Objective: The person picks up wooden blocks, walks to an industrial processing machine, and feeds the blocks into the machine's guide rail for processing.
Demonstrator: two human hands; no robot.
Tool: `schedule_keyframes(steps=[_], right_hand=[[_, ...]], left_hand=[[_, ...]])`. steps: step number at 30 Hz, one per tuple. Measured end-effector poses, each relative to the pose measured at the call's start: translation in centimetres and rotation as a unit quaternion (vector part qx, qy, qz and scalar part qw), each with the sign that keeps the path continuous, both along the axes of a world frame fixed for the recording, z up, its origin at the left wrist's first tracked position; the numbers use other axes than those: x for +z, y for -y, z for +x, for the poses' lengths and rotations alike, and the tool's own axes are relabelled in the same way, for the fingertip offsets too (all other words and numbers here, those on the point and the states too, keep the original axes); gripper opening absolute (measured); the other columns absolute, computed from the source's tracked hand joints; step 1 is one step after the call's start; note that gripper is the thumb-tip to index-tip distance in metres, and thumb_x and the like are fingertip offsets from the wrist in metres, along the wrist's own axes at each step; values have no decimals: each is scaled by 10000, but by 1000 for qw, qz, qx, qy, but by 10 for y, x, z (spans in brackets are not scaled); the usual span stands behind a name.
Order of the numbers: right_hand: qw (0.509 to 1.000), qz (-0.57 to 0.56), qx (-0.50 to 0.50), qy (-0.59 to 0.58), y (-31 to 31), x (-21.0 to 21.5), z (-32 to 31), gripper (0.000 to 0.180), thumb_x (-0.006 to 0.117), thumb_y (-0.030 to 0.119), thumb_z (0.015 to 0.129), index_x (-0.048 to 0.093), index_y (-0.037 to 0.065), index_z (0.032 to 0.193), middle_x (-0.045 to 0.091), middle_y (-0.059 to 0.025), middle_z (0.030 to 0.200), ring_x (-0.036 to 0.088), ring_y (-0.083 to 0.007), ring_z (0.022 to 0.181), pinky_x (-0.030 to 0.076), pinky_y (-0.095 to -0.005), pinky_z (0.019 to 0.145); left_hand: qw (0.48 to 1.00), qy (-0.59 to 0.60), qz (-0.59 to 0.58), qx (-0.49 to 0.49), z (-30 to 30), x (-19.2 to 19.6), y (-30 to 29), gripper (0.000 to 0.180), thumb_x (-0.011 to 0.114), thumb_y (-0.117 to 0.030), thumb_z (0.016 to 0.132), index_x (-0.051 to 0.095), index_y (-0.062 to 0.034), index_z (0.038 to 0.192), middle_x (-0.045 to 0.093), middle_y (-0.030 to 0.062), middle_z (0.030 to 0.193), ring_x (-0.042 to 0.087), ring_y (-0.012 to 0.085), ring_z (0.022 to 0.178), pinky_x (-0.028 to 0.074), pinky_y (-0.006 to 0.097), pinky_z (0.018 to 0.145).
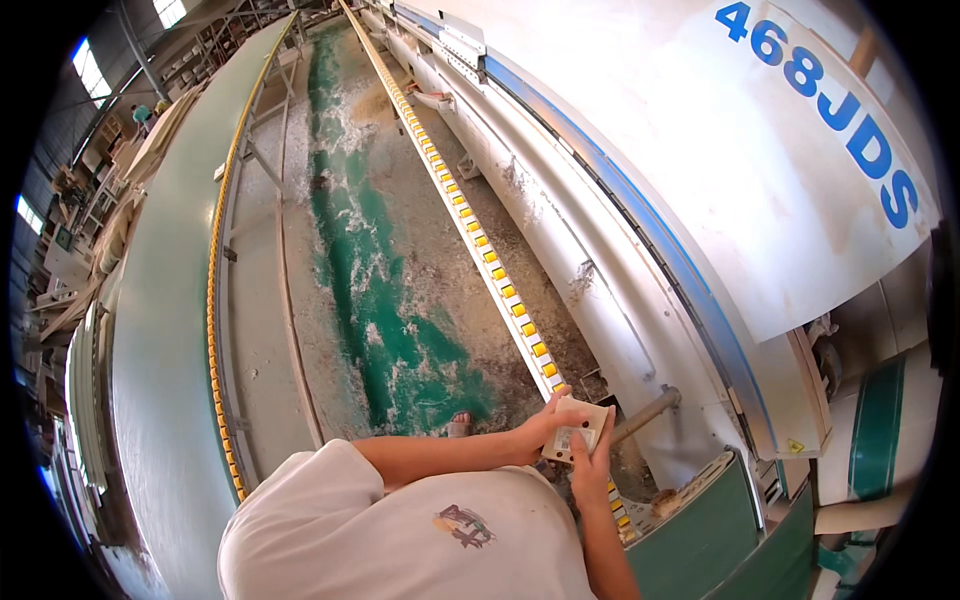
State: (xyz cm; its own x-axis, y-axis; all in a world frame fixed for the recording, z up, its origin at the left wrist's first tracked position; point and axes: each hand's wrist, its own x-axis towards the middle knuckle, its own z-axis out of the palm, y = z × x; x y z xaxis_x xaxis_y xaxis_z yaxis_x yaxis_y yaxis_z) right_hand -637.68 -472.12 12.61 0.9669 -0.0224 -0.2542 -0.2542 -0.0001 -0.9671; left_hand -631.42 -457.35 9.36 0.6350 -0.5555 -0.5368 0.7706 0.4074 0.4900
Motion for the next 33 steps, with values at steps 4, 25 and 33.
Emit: schedule_keyframes(steps=[4, 25, 33], right_hand=[[1000, 8, 0, -11, 9, 21, -12, 881, 597, 193, 1069, 14, 58, 1716, 324, -175, 1666, 416, -284, 1475, 383, -387, 1193], [992, 53, -112, -29, 52, -30, -57, 831, 651, 209, 1031, 188, 13, 1692, 404, -179, 1617, 480, -285, 1423, 437, -387, 1131], [990, 60, -131, -2, 41, -24, -64, 703, 627, 210, 1047, 308, 44, 1651, 490, -136, 1532, 535, -257, 1337, 446, -383, 1096]], left_hand=[[999, 36, 23, -29, -5, 1, 11, 1107, 745, -349, 980, -74, -259, 1719, 487, 131, 1491, 507, 294, 1365, 477, 474, 1108], [980, 92, 27, -176, -25, -18, 55, 1165, 774, -482, 943, -16, -112, 1715, 430, 158, 1580, 482, 274, 1421, 451, 389, 1128], [969, 128, 121, -175, -27, 1, 45, 1362, 791, -589, 903, -188, -48, 1680, 356, 192, 1635, 347, 302, 1533, 297, 430, 1245]])
